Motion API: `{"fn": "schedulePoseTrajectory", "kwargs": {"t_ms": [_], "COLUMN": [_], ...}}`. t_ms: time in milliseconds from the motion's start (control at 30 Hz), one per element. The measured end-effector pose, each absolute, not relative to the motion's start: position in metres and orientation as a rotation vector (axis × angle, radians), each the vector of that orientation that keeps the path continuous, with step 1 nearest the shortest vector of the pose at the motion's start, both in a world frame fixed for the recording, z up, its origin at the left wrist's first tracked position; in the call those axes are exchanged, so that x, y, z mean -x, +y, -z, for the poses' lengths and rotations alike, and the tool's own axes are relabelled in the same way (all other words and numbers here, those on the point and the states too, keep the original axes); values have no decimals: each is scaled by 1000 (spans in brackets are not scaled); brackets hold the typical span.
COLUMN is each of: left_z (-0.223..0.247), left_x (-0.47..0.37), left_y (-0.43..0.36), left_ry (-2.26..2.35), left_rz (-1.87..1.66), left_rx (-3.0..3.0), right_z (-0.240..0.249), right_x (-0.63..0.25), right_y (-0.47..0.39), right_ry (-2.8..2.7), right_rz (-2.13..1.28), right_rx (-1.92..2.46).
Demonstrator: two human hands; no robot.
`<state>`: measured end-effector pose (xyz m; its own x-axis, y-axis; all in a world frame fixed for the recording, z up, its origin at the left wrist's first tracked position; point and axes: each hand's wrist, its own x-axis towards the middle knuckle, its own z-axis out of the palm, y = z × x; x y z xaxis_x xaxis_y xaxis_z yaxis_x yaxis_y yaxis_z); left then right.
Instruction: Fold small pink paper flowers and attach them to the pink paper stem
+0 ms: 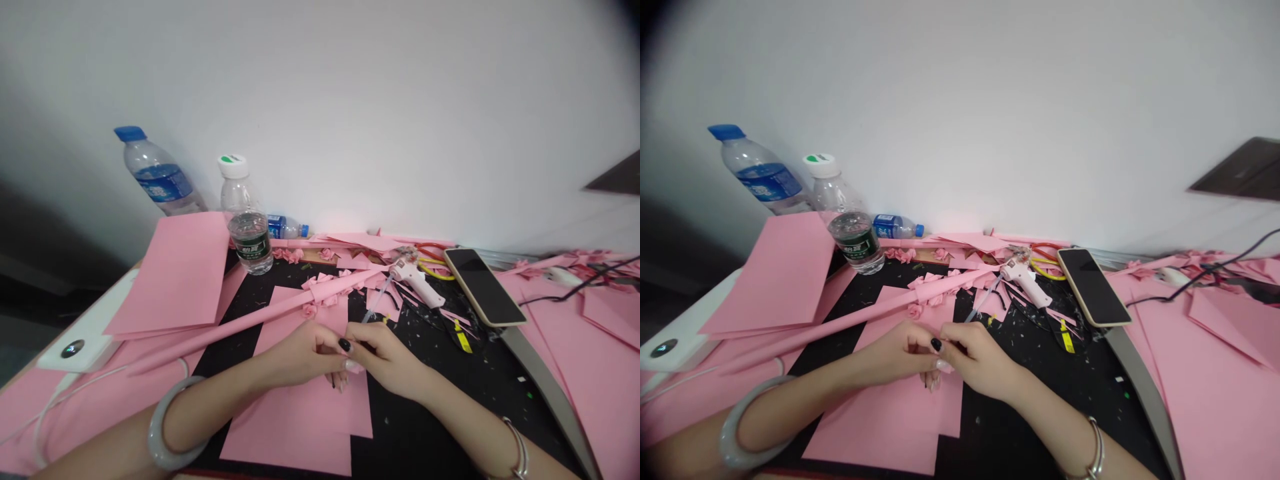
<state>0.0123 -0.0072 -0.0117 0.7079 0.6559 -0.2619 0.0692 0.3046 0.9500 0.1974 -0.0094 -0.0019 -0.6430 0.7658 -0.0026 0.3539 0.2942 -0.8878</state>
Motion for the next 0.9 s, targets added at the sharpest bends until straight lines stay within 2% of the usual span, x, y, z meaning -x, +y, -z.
{"fn": "schedulePoseTrajectory", "kwargs": {"t_ms": [900], "left_z": [13], "left_x": [-13], "left_y": [-3], "left_ry": [772], "left_rz": [-502], "left_rx": [-1140], "right_z": [9], "right_x": [-198], "right_y": [-7], "right_ry": [-2086], "right_rz": [-1089], "right_rx": [1094]}}
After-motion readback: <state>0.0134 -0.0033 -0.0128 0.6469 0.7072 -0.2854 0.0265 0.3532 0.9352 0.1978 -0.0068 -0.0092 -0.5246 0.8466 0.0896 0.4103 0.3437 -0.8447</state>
